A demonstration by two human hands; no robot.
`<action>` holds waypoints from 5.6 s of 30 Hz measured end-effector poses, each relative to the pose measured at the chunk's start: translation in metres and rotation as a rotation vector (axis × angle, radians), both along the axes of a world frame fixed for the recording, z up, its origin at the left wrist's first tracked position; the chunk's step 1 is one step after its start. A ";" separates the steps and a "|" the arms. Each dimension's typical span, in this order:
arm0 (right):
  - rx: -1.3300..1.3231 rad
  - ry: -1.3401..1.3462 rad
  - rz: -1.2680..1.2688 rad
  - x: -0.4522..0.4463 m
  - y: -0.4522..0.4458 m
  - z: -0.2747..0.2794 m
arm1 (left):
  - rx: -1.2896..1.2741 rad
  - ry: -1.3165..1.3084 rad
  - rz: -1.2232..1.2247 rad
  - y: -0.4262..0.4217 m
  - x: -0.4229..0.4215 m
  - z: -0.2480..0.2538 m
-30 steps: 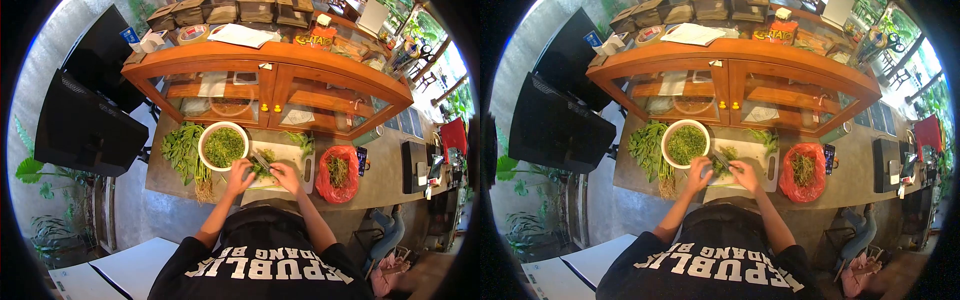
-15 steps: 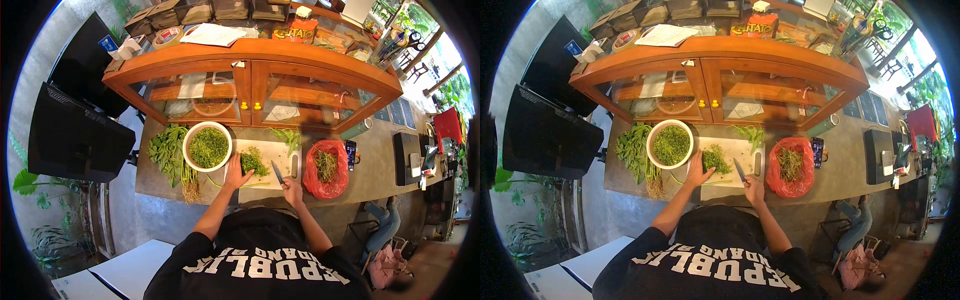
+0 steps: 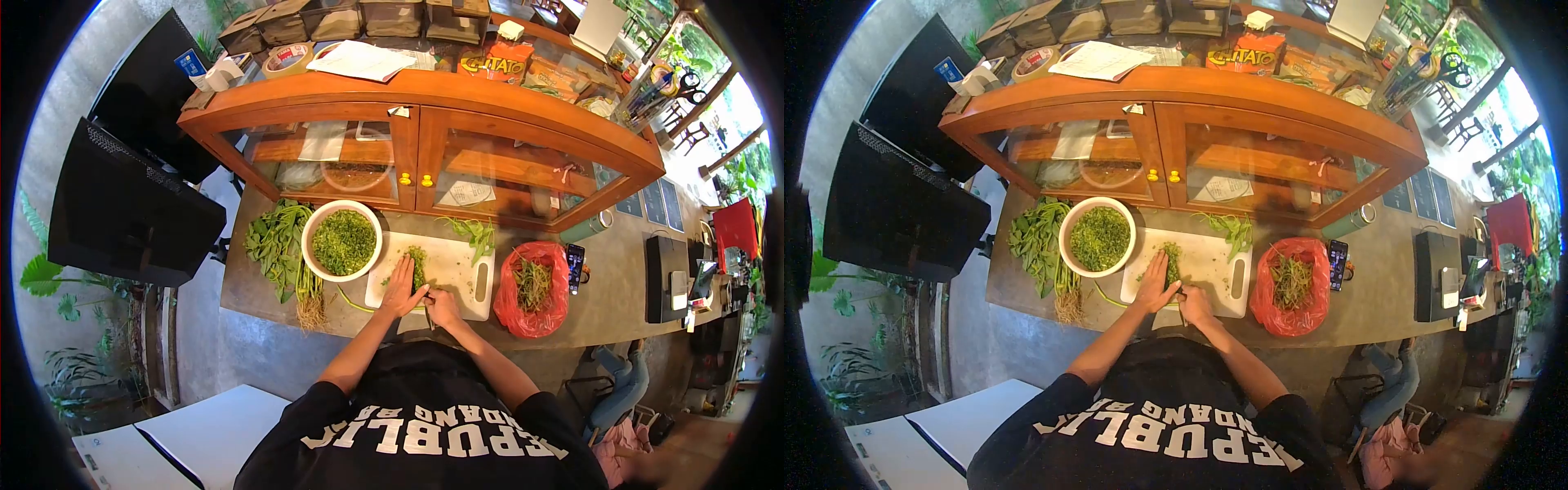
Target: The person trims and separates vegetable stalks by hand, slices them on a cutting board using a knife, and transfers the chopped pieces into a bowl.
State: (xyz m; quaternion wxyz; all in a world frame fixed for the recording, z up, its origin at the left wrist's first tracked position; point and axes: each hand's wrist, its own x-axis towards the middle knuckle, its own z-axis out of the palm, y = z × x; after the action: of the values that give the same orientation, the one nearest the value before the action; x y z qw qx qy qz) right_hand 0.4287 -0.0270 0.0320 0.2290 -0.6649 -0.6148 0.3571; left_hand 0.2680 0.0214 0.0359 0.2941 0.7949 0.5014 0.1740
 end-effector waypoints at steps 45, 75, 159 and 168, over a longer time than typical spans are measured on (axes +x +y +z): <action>-0.059 0.556 -0.050 0.008 -0.011 0.011 | -0.058 -0.049 -0.034 -0.014 0.012 0.030; 0.030 0.645 0.279 -0.079 0.100 0.107 | 0.290 -0.147 0.251 0.054 -0.077 0.118; 0.193 -0.193 0.366 0.060 0.026 0.023 | -0.067 -0.116 0.321 -0.012 -0.056 -0.007; 0.122 0.007 0.100 0.083 0.013 0.028 | 0.084 0.141 0.111 -0.014 -0.033 -0.003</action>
State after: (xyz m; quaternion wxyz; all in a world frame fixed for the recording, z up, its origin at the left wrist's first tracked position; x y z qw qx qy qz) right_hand 0.5122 -0.0135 0.0603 0.2533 -0.6167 -0.6672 0.3323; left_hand 0.2350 0.0073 0.0325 0.2142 0.7879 0.5563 0.1544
